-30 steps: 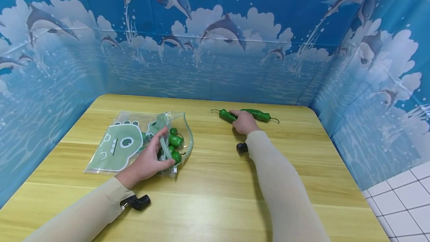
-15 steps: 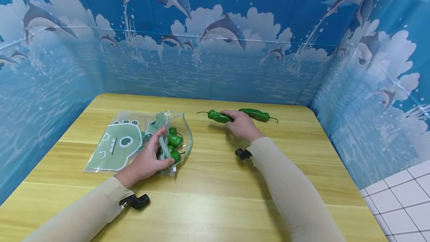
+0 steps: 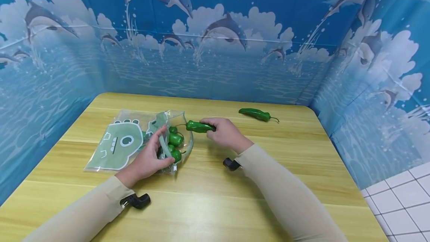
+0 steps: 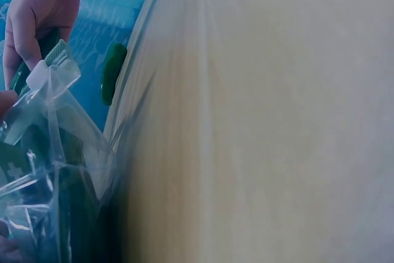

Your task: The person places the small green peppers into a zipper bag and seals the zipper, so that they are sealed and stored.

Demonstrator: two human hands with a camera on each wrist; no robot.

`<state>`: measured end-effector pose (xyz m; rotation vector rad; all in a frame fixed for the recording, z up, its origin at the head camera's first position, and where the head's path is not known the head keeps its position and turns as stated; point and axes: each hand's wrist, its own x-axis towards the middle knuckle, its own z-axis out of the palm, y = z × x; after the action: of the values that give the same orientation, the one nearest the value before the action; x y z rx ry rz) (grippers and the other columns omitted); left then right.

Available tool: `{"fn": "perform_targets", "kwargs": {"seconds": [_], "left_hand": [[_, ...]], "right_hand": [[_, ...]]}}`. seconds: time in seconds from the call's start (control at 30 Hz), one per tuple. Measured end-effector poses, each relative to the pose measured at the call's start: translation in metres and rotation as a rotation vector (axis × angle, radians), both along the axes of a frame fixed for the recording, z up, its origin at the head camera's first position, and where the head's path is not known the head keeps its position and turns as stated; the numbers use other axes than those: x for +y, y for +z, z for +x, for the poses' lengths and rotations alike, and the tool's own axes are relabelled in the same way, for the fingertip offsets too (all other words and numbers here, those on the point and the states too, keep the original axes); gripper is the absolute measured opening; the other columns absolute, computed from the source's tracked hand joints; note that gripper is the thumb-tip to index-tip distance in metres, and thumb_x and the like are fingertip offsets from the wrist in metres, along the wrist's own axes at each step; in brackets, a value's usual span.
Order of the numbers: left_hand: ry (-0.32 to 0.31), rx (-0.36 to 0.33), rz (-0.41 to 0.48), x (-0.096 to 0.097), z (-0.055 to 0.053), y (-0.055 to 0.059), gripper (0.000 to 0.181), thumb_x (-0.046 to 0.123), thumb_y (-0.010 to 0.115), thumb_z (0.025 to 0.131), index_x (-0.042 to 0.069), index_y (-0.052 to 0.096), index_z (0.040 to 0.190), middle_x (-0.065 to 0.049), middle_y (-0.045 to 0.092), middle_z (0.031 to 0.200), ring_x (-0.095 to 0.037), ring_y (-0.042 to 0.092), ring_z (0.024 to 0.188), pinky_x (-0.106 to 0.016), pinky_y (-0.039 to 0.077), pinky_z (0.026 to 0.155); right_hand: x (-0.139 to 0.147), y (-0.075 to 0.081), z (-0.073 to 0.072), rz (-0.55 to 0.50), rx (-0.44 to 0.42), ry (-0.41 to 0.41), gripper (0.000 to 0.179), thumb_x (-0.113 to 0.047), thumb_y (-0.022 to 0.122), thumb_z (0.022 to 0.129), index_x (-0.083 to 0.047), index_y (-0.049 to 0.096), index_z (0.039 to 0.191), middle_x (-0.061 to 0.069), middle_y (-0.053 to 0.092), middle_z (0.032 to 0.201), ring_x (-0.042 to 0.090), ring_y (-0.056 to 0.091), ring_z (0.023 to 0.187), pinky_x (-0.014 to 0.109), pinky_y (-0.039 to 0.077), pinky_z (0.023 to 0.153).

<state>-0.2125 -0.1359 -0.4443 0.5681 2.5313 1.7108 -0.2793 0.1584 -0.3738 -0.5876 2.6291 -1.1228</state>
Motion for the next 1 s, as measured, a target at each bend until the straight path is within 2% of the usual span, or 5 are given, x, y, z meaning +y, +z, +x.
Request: {"fn": "perform_targets", "kwargs": {"seconds": [0.27,0.4,0.6,0.73,1.0], "left_hand": [[0.005,0.001,-0.015,-0.001,0.001,0.002,0.108,0.019,0.085,0.086,0.013,0.015,0.168,-0.002,0.006,0.179,-0.034,0.012,0.164,-0.058,0.02,0.129],[0.003,0.003,-0.007,-0.001,0.001,0.003,0.107,0.019,0.085,0.087,0.013,0.015,0.168,-0.003,0.006,0.179,-0.036,0.014,0.163,-0.058,0.022,0.128],[0.002,0.004,0.008,-0.002,0.0,0.001,0.107,0.018,0.085,0.086,0.012,0.015,0.168,-0.005,0.008,0.179,-0.038,0.019,0.162,-0.059,0.025,0.128],[0.002,-0.007,0.022,-0.002,0.002,0.003,0.107,0.017,0.085,0.086,0.012,0.015,0.168,-0.004,0.007,0.179,-0.036,0.018,0.162,-0.057,0.024,0.128],[-0.002,-0.004,0.029,-0.003,0.001,0.0,0.107,0.017,0.084,0.086,0.011,0.015,0.167,-0.005,0.006,0.179,-0.036,0.018,0.162,-0.056,0.026,0.127]], "right_hand": [[-0.023,-0.007,0.003,0.09,0.067,0.041,0.048,-0.012,0.061,0.104,-0.016,0.058,0.152,0.015,0.061,0.148,0.014,0.049,0.055,0.03,0.047,0.055],[-0.034,-0.011,0.003,0.15,0.115,0.059,0.048,-0.013,0.06,0.105,-0.016,0.057,0.153,0.014,0.06,0.151,0.019,0.064,0.084,0.036,0.054,0.072],[-0.046,-0.014,0.003,0.201,0.138,0.061,0.05,-0.013,0.06,0.106,-0.019,0.055,0.155,0.013,0.059,0.152,0.026,0.065,0.12,0.042,0.055,0.092],[-0.052,-0.015,0.003,0.206,0.144,0.07,0.051,-0.011,0.059,0.105,-0.02,0.055,0.155,0.013,0.06,0.147,0.027,0.064,0.122,0.044,0.055,0.094],[-0.063,-0.017,0.004,0.236,0.159,0.099,0.055,-0.005,0.055,0.103,-0.016,0.052,0.157,0.015,0.061,0.136,0.024,0.062,0.106,0.041,0.053,0.09]]}}
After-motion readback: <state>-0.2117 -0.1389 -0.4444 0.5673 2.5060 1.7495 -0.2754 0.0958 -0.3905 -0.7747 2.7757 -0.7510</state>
